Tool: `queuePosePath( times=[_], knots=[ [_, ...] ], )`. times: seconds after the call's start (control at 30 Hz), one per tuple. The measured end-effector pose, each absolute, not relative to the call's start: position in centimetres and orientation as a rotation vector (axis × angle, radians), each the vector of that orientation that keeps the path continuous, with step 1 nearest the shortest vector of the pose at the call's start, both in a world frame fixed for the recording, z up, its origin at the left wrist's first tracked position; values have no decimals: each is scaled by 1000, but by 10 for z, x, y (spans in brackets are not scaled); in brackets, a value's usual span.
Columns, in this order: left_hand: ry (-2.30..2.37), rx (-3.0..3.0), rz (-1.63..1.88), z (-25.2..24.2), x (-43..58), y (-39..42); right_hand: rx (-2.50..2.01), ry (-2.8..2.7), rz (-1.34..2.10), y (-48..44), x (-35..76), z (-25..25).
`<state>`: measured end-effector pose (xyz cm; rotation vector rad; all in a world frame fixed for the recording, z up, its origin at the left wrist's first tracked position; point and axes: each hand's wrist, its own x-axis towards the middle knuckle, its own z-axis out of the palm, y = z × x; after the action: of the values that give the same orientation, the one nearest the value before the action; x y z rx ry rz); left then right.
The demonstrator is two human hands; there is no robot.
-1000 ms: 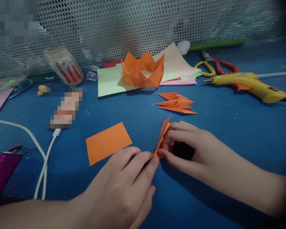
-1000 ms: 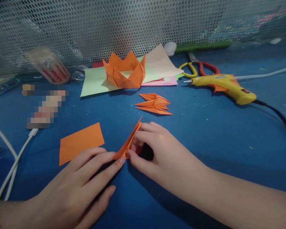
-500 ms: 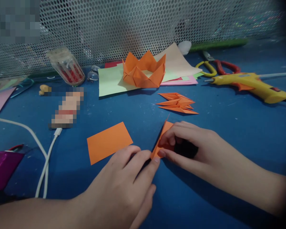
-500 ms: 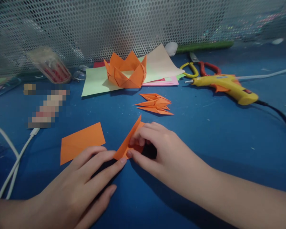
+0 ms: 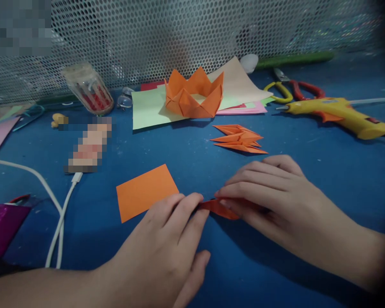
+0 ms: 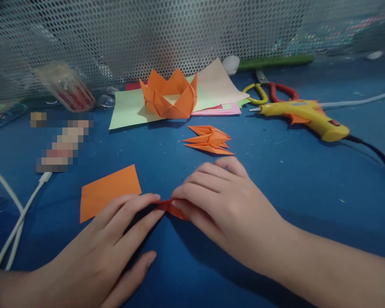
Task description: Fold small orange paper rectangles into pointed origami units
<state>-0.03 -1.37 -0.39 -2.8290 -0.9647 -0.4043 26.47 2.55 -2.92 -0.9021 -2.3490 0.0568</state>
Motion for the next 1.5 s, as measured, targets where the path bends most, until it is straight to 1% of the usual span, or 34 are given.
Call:
queuePosePath(
  times=[0.1, 0.23, 0.37, 0.5, 0.7, 0.83, 0.9, 1.07, 1.17, 1.23, 1.33, 1.5],
  knots=[
    [-1022, -2883, -352, -5, -3, -14, -914, -2368, 307, 22, 267, -21],
    [-964, -2939, -347, -4, -3, -14, -1121, -2211, 739, 17, 267, -16],
    [-825, -2919, -392, -4, -1, -13, -1213, -2055, 902, 18, 261, -12],
    [-764, -2923, -399, -5, -1, -13, -1163, -2090, 844, 21, 258, -12],
    [-767, -2934, -462, -5, 0, -11, -1068, -2169, 636, 18, 259, -17],
    [-799, -2960, -409, -6, 0, -13, -999, -2249, 605, 23, 265, -16],
    [-796, -2968, -371, -7, -1, -13, -1007, -2244, 631, 29, 271, -16],
    [-774, -2926, -386, -8, 0, -13, -1123, -2179, 918, 42, 280, -14],
    [-764, -2919, -372, -7, -1, -14, -1109, -2194, 951, 43, 282, -15],
    [-763, -2914, -361, -6, -2, -15, -1002, -2241, 879, 44, 283, -19],
    [-756, -2893, -366, -6, -2, -14, -809, -2347, 623, 46, 289, -24],
    [-745, -2884, -382, -6, 1, -10, -551, -2716, 296, 55, 297, -15]
  ],
)
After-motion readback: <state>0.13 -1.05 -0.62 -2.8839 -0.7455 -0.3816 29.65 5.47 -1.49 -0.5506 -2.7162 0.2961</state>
